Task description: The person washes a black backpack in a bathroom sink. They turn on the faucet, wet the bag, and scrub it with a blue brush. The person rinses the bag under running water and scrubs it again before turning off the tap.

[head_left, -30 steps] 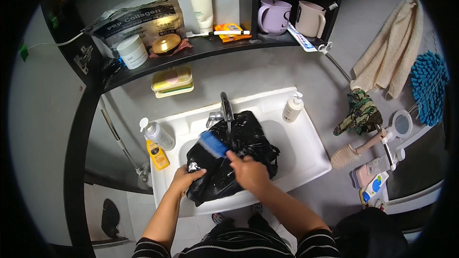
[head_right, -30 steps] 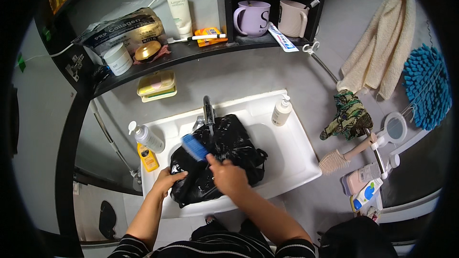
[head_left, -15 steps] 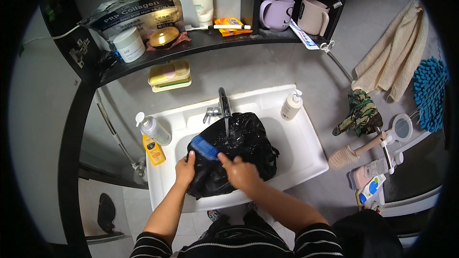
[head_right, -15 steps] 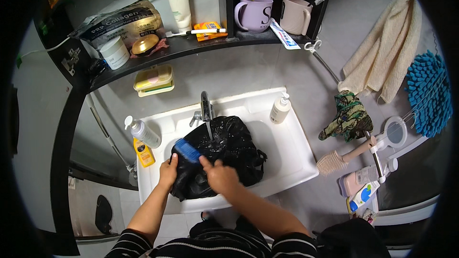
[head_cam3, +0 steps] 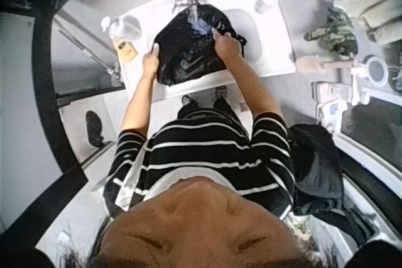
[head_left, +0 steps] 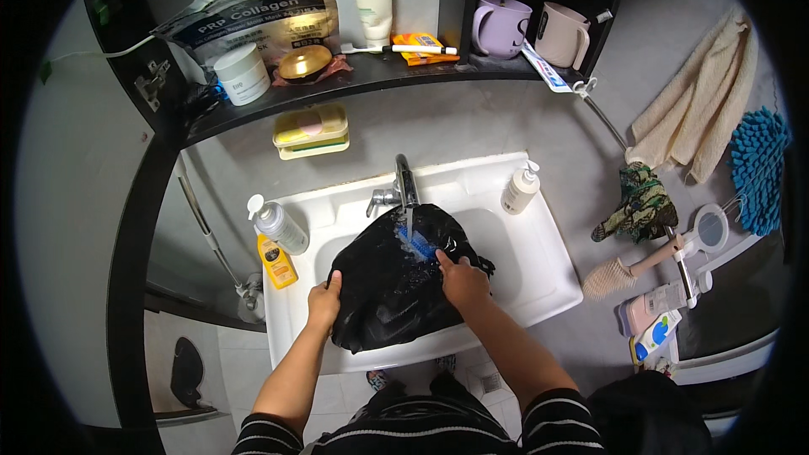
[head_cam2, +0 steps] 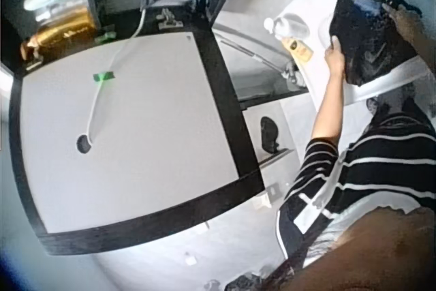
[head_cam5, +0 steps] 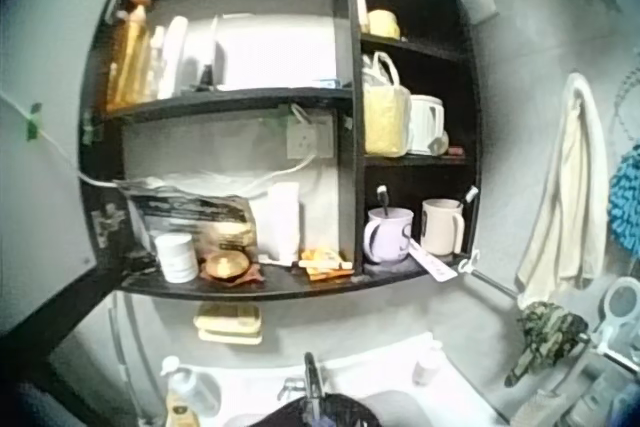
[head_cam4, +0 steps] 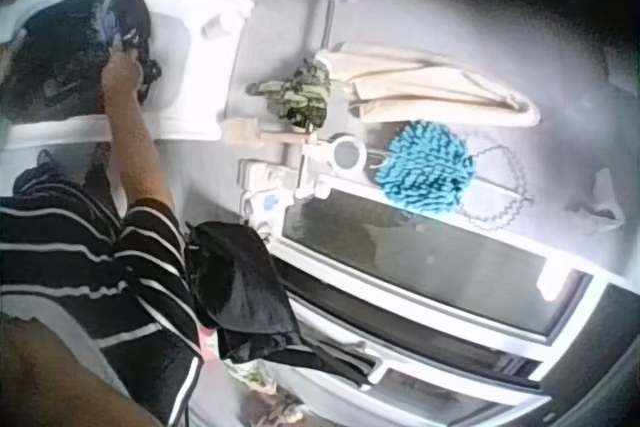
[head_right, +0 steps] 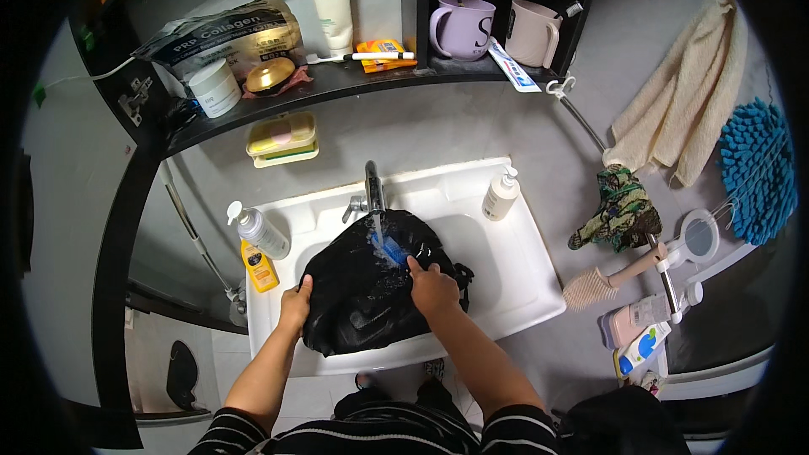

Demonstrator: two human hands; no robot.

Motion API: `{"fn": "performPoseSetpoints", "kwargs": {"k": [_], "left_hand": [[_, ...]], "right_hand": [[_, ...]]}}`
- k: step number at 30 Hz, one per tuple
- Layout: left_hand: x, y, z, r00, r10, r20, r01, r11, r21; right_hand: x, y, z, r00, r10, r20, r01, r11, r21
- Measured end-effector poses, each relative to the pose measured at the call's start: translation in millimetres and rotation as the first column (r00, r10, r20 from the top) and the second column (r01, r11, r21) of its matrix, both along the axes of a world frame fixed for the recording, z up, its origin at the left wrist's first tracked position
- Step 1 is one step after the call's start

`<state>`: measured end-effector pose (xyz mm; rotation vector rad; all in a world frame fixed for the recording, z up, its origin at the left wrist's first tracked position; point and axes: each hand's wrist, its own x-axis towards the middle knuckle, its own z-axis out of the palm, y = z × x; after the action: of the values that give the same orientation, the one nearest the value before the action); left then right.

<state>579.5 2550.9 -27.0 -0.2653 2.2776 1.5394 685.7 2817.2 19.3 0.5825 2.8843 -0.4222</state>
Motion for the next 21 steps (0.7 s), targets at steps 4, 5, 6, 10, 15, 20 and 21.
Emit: {"fn": "performPoseSetpoints", "kwargs": {"k": [4, 5, 6, 10, 15, 20, 21], "left_hand": [[1, 17, 10, 0.998, -0.031, -0.055, 0.029, 0.999, -0.038], [-1, 16, 9, 0.998, -0.026, -0.063, 0.023, 0.998, -0.053], [-3, 15, 7, 0.997, -0.024, -0.070, 0.019, 0.997, -0.069], [-9, -11, -10, 1.000, -0.029, -0.009, 0.029, 0.999, 0.029], [-3, -7, 34, 0.950, -0.111, -0.293, -0.025, 0.905, -0.425], [-7, 39, 52, 0.331, -0.624, -0.708, 0.171, 0.778, -0.605], [-2, 53, 55, 0.415, -0.739, -0.530, 0.207, 0.644, -0.736]], "right_hand": [[5, -64, 12, 0.976, 0.133, -0.171, -0.155, 0.980, -0.123], [6, -80, 14, 0.969, 0.149, -0.196, -0.183, 0.968, -0.171], [9, -90, 14, 0.962, 0.160, -0.222, -0.209, 0.953, -0.220], [4, -10, -45, 0.979, -0.018, -0.204, 0.039, 0.994, 0.098], [24, -13, -6, 0.966, 0.014, -0.260, 0.015, 0.994, 0.110], [35, -26, -23, 0.960, -0.057, -0.274, 0.032, 0.995, -0.095], [38, -26, -20, 0.966, -0.122, -0.228, 0.093, 0.986, -0.137]]}}
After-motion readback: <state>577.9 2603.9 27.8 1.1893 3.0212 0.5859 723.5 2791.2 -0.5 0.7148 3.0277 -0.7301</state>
